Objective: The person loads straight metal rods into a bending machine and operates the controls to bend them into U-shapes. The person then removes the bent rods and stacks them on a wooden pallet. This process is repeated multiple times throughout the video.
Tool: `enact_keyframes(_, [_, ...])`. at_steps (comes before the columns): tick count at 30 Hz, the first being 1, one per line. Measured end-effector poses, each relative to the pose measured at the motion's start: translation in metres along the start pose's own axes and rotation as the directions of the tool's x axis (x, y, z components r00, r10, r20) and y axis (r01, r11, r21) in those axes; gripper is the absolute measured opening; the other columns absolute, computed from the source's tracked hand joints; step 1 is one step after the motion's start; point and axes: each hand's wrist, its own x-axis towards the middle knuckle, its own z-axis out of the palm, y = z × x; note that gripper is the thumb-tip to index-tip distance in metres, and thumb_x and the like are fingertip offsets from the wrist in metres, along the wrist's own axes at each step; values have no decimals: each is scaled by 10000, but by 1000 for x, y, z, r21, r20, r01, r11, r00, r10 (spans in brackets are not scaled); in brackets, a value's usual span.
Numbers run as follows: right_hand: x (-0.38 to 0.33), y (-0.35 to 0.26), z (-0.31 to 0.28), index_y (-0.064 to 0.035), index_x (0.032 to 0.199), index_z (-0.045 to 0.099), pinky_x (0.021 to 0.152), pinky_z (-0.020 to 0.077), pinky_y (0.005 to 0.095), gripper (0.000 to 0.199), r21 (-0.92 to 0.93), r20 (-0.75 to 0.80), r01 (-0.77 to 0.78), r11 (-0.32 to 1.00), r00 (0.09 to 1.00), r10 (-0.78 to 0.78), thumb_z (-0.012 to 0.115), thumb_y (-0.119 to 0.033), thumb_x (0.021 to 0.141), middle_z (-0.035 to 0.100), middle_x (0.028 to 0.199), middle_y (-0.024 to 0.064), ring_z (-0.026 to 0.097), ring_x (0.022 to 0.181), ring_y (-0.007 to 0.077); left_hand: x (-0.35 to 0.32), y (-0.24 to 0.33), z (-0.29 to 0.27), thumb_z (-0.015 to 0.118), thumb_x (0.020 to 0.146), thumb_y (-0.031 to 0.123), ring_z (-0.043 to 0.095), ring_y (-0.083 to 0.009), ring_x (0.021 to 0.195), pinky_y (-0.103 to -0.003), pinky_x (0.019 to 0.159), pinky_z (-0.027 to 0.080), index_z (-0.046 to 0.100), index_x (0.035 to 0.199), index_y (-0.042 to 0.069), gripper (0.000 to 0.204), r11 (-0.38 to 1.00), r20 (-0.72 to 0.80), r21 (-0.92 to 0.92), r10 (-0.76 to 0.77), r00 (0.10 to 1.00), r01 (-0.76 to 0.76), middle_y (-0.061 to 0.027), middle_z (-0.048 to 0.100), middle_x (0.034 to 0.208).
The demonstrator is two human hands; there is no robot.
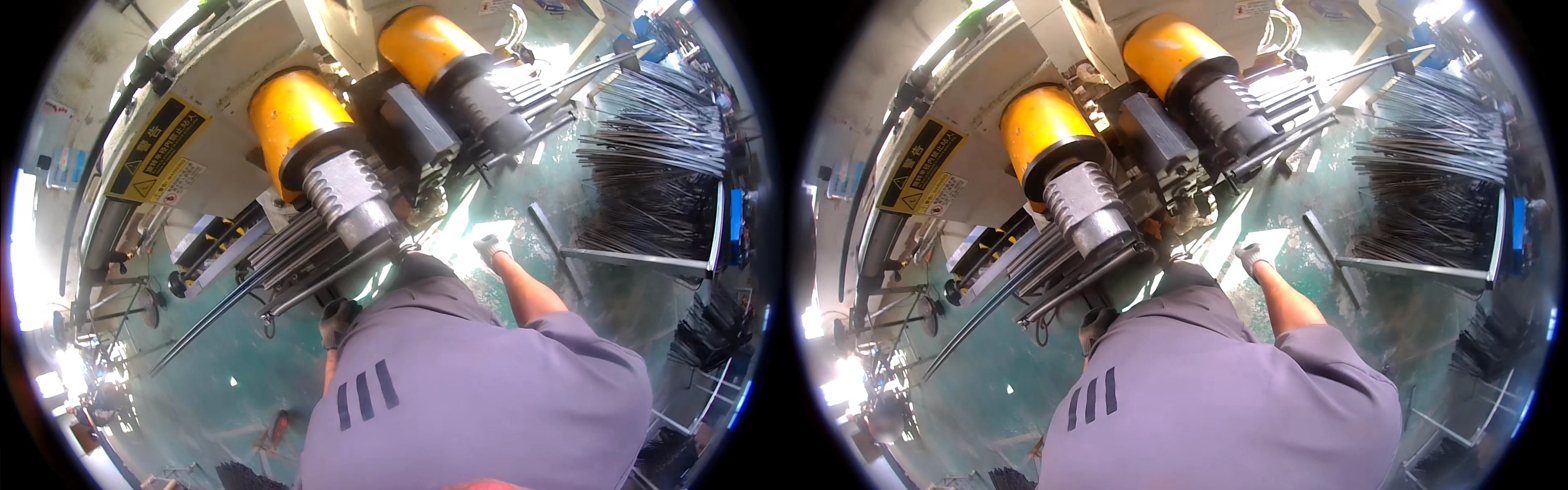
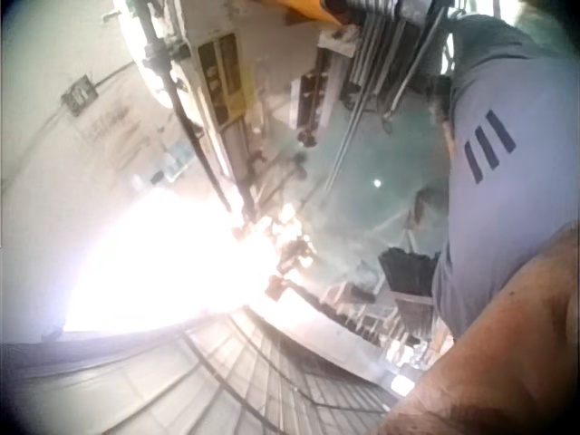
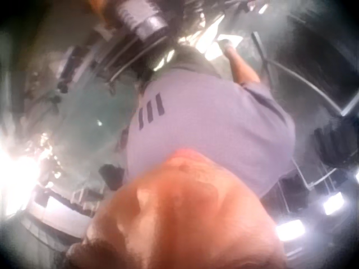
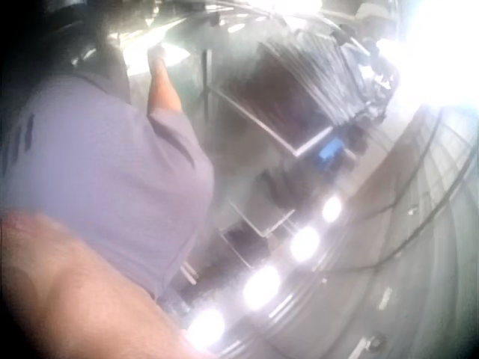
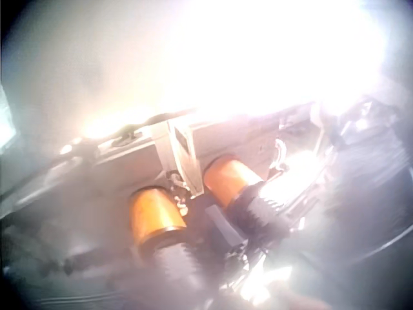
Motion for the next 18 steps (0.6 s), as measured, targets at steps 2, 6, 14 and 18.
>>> enact_keyframes(2, [-13, 21, 0, -15, 1060, 807, 842, 592, 404, 377, -53, 25, 10, 999, 1000, -8, 719, -353, 919, 799, 965, 182, 775, 897, 309, 9, -22, -13, 780, 935, 81, 723, -227, 792, -362, 713, 622, 695, 1166, -46, 277, 991, 11, -131, 18, 1000, -17, -128, 732, 940])
enact_keyframes(6, [-49, 93, 16, -33, 1102, 805, 971, 568, 456, 439, -278, -49, -47, 959, 998, 35, 692, -408, 903, 749, 1167, 260, 730, 1142, 405, 25, -54, -41, 773, 919, 74, 710, -237, 757, -376, 677, 612, 704, 1107, -13, 219, 976, -28, -217, 30, 999, -35, -118, 723, 930])
enact_keyframes(14, [-110, 248, 31, -89, 1109, 814, 945, 571, 435, 476, -552, 190, 7, 834, 975, 118, 643, -498, 934, 753, 1214, 203, 723, 1166, 363, 7, -88, -76, 669, 991, 62, 702, -298, 769, -426, 684, 591, 704, 1045, 34, 70, 846, 68, -516, -119, 991, 137, -124, 714, 907])
enact_keyframes(18, [-121, 228, 7, -71, 1176, 794, 1000, 555, 402, 510, -386, 154, -211, 898, 945, 288, 612, -496, 961, 735, 1264, 210, 698, 1222, 363, -19, -63, -60, 636, 1025, 121, 696, -298, 793, -454, 738, 587, 697, 1062, 59, 94, 807, -57, -577, -195, 979, 128, -102, 707, 906])
